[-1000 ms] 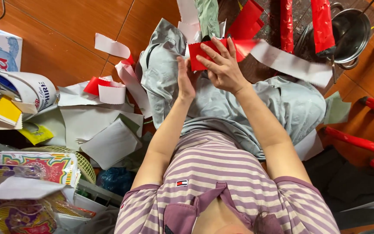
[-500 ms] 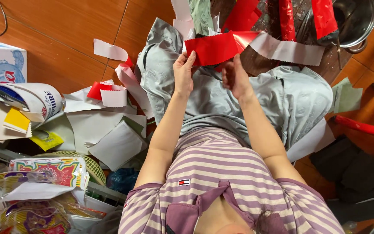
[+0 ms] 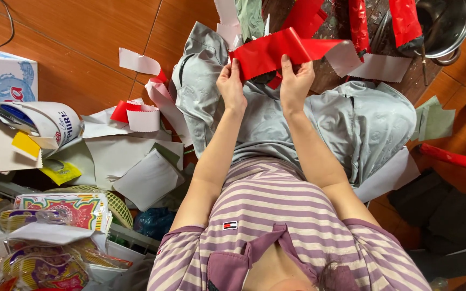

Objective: Decorating a paper giraffe figure with red and white paper strips using glue.

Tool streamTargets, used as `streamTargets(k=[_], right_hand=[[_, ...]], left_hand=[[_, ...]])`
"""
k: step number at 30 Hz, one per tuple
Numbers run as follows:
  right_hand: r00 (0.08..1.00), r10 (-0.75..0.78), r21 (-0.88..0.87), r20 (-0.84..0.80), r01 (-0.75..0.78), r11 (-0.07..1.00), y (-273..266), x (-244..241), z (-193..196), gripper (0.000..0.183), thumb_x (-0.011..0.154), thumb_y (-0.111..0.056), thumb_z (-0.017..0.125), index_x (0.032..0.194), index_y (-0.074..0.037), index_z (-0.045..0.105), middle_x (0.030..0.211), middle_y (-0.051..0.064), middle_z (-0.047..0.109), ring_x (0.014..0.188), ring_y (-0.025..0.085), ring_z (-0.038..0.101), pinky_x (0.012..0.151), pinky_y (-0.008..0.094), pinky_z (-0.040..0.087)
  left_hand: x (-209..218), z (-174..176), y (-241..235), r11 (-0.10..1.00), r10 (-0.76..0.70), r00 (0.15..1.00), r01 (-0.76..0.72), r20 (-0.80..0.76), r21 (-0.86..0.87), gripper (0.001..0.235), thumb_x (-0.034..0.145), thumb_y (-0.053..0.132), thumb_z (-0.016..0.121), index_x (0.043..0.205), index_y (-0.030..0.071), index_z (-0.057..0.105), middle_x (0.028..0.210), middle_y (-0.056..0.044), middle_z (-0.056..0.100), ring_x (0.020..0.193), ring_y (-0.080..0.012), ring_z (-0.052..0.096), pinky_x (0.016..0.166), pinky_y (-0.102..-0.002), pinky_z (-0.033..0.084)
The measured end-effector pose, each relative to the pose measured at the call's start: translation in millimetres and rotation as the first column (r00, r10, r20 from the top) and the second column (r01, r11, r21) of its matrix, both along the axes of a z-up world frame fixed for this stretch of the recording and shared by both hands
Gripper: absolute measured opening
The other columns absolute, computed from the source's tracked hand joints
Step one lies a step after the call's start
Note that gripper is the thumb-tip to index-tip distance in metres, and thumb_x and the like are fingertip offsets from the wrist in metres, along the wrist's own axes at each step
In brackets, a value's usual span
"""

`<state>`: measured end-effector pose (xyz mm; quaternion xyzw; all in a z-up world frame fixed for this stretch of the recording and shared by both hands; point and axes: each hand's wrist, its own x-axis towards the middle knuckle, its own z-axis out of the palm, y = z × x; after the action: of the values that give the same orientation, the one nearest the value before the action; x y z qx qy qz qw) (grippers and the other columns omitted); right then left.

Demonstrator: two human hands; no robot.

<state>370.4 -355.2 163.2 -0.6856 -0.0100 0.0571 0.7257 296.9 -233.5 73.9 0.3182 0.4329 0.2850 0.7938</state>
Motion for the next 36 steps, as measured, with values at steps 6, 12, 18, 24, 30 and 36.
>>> streamTargets(k=[6, 12, 18, 24, 30, 36], right_hand=[[1.000, -0.015, 0.039, 0.020, 0.015, 0.999, 2, -9, 4, 0.024, 0.102, -0.012, 0.073, 0.115, 0.004, 0.060, 0.112, 0.007, 0.071, 0.101, 0.012, 0.064, 0.094, 0.027, 0.051], [0.987, -0.143, -0.129, -0.077, 0.133, 0.983, -3, -15, -42, 0.028, 0.106, -0.011, 0.080, 0.106, 0.008, 0.059, 0.104, 0.009, 0.066, 0.094, 0.015, 0.055, 0.089, 0.031, 0.050], [0.983, -0.158, 0.188, -0.088, 0.172, 0.967, 11, -21, -11, 0.024, 0.100, -0.009, 0.074, 0.118, 0.003, 0.065, 0.116, 0.005, 0.072, 0.103, 0.013, 0.064, 0.097, 0.029, 0.051], [0.979, -0.149, 0.233, -0.139, 0.178, 0.956, 14, -23, -10, 0.025, 0.100, -0.011, 0.073, 0.120, 0.001, 0.065, 0.116, 0.006, 0.073, 0.102, 0.014, 0.067, 0.095, 0.030, 0.054], [0.962, -0.193, 0.245, -0.194, 0.239, 0.940, 13, -20, -19, 0.026, 0.098, -0.012, 0.077, 0.117, 0.002, 0.067, 0.113, 0.007, 0.074, 0.098, 0.014, 0.067, 0.090, 0.031, 0.057], [0.928, -0.170, 0.283, -0.333, 0.271, 0.920, 17, -17, -22, 0.025, 0.097, -0.014, 0.076, 0.115, 0.000, 0.066, 0.108, 0.005, 0.073, 0.090, 0.012, 0.065, 0.076, 0.029, 0.055]], left_hand=[[7, -2, -2, 0.997, -0.018, 0.999, 0.020, -0.032, 0.069, 0.022, 0.104, 0.018, 0.064, 0.096, -0.002, 0.067, 0.088, 0.000, 0.067, 0.079, -0.0057, 0.056, 0.070, -0.023, 0.048], [20, -18, -6, 0.982, -0.019, 0.994, 0.038, -0.106, 0.183, 0.012, 0.105, 0.013, 0.061, 0.106, 0.002, 0.061, 0.102, -0.005, 0.063, 0.090, -0.0100, 0.057, 0.080, -0.026, 0.049], [8, 23, 6, 0.567, 0.060, 0.833, 0.425, -0.550, 0.705, 0.018, 0.100, 0.008, 0.064, 0.115, 0.002, 0.069, 0.117, -0.012, 0.063, 0.106, -0.0237, 0.062, 0.099, -0.037, 0.052], [-6, 31, -20, 0.611, -0.339, 0.861, 0.508, -0.379, 0.607, 0.060, 0.118, 0.038, 0.046, 0.158, -0.005, 0.033, 0.157, -0.023, 0.044, 0.147, -0.0337, 0.043, 0.123, -0.041, 0.035], [4, 46, 4, 0.731, -0.570, 0.813, 0.567, -0.117, 0.381, 0.089, 0.096, 0.048, 0.072, 0.156, -0.003, 0.030, 0.143, -0.018, 0.057, 0.132, -0.0264, 0.056, 0.114, -0.038, 0.045], [15, 59, 6, 0.843, -0.537, 0.829, 0.532, 0.156, 0.071, 0.078, 0.081, 0.022, 0.090, 0.141, 0.000, 0.045, 0.129, -0.013, 0.063, 0.117, -0.0232, 0.063, 0.099, -0.038, 0.055]])
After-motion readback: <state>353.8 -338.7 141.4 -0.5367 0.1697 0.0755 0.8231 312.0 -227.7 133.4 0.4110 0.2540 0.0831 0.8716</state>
